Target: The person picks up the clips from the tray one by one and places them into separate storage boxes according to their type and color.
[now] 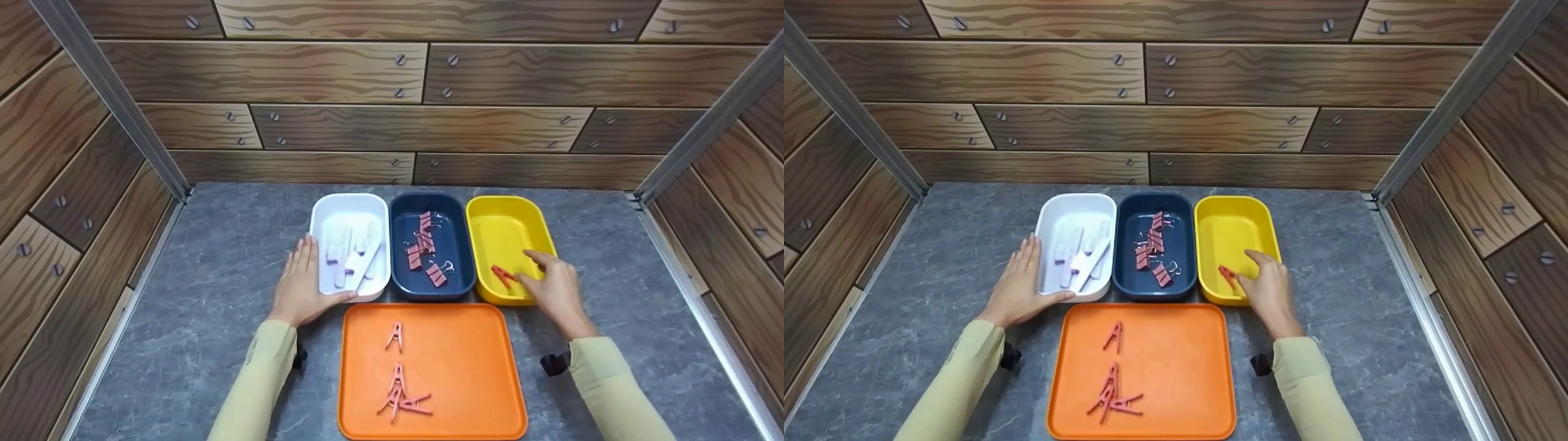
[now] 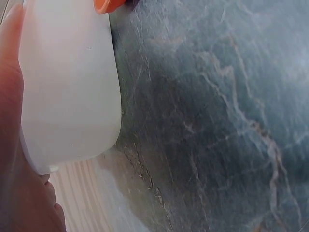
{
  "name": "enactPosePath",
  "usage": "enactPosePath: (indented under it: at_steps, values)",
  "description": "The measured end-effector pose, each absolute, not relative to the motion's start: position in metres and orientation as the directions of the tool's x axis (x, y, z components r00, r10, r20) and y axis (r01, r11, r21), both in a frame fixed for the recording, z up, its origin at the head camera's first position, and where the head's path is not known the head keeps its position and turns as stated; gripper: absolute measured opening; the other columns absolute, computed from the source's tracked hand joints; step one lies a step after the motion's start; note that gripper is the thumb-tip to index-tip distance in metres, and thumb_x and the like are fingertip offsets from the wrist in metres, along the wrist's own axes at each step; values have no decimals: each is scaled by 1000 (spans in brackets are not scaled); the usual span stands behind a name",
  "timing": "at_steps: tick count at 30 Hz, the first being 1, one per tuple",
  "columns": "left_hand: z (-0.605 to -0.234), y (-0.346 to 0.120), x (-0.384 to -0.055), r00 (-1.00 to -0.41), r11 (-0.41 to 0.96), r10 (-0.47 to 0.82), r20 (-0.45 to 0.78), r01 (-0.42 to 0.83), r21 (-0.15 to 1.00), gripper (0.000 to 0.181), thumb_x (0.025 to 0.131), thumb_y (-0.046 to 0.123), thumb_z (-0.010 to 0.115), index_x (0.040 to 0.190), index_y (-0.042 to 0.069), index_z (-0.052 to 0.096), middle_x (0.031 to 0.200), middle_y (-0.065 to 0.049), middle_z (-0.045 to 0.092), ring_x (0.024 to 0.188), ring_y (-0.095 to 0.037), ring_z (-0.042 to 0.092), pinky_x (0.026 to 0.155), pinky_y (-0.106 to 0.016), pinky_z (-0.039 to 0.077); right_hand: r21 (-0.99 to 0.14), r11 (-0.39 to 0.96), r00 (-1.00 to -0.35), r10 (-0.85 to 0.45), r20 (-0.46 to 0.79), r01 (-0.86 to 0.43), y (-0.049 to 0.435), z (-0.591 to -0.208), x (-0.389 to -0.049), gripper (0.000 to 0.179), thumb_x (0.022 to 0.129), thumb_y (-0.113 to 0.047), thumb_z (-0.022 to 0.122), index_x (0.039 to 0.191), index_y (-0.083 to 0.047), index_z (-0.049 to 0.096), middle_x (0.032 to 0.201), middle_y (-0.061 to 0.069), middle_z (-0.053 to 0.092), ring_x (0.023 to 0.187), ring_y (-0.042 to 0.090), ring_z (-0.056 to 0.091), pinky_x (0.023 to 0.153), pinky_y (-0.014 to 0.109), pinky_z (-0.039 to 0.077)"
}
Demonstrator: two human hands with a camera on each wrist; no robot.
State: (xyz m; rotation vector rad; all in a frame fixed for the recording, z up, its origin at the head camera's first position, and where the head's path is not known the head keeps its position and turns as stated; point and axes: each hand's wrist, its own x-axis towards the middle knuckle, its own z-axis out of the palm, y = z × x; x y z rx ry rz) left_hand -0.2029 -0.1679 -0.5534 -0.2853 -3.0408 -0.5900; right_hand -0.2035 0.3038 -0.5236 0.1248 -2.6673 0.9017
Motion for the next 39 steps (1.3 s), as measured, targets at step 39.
enactPosePath:
  at_steps: [39]
  values:
    - [-555, -168, -203, -983, 919, 169, 73, 184, 350, 141, 71, 92, 56, 160, -4, 4, 167, -20, 3, 154, -33, 4, 124, -42, 3, -646, 657, -880, -57, 471, -389, 240, -491, -152, 45, 76, -12, 92, 116, -1, 77, 111, 14, 74, 97, 33, 71, 83, 46, 59]
